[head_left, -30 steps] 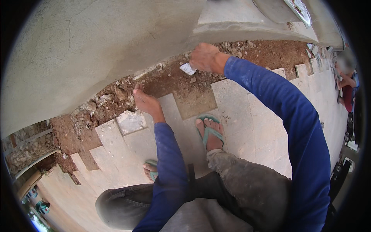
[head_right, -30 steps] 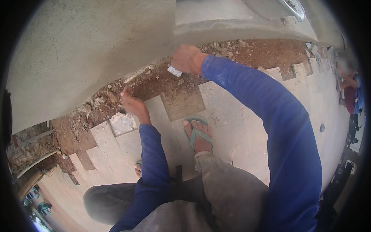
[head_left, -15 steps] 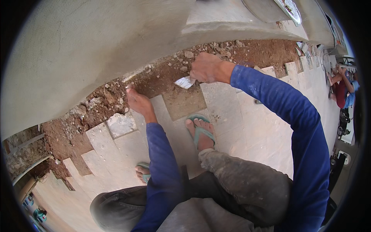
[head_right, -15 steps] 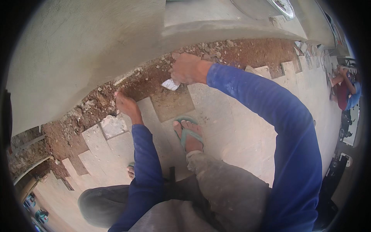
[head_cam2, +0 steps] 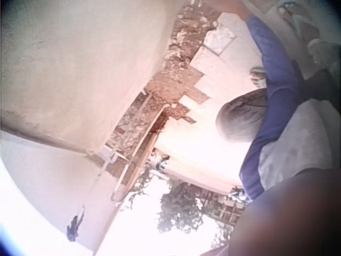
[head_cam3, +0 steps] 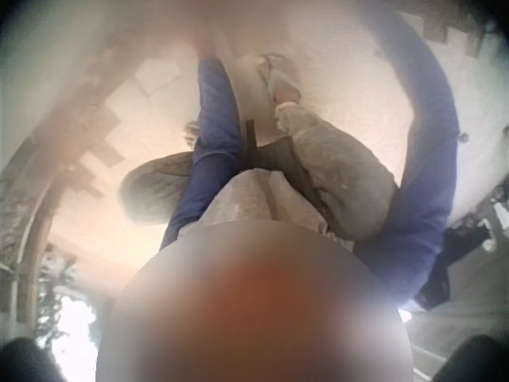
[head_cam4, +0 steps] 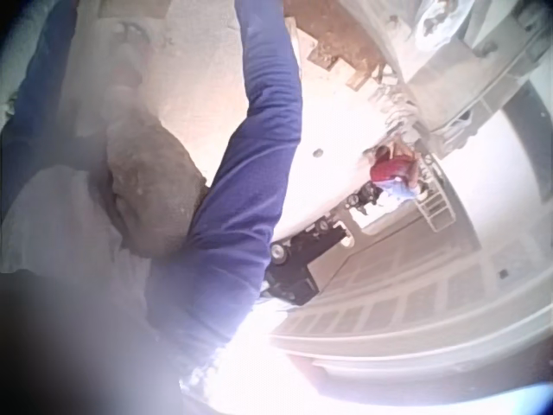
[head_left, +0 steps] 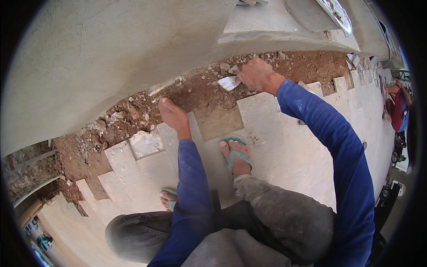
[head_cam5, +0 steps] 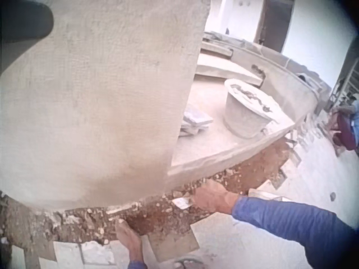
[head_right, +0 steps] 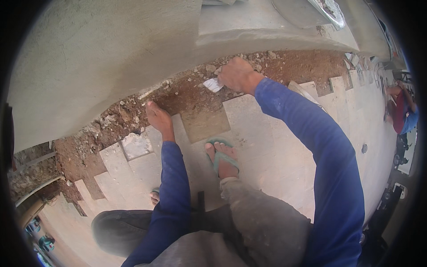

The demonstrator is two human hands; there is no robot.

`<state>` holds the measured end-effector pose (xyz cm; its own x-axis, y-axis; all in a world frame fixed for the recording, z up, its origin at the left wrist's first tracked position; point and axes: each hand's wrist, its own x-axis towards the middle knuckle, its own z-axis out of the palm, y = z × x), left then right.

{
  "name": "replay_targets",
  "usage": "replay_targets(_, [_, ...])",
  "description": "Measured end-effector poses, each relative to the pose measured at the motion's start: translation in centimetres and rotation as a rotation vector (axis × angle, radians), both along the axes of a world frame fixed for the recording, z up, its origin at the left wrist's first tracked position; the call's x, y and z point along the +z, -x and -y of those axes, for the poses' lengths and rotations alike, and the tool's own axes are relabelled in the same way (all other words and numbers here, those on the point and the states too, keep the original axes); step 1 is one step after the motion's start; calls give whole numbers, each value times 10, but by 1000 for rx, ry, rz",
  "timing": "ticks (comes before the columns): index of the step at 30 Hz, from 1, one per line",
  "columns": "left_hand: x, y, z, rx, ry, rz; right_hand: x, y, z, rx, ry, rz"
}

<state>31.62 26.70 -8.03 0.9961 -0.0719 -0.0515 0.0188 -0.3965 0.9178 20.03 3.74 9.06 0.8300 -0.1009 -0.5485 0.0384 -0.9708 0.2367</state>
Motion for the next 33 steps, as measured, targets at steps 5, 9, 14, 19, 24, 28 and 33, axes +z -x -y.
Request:
replay_targets(5, [-6,-15,19,-154,-211,66,71,20,0,-442,-73,118])
replay_targets(9, [4,7,63,-268,-299,-71,25,127,-10,-845,-222,561])
replay_targets(14, [4,55,72,-275,-193,71,-27,248,-78,-1353,-73,633])
replay_targets(19, [3,80,64,-249,-146,194,-56,307,-102,-1479,-10,729])
replay_targets(24, [27,77,74,-329,-132,286,-30,280,-69,-1325,42,826])
replay_targets(28, [28,69,84,-370,-100,277,-46,220,2,-1026,-206,1203])
replay_targets(33, [31,81,110,-530,-100,166,-77,136,107,-936,-335,1333])
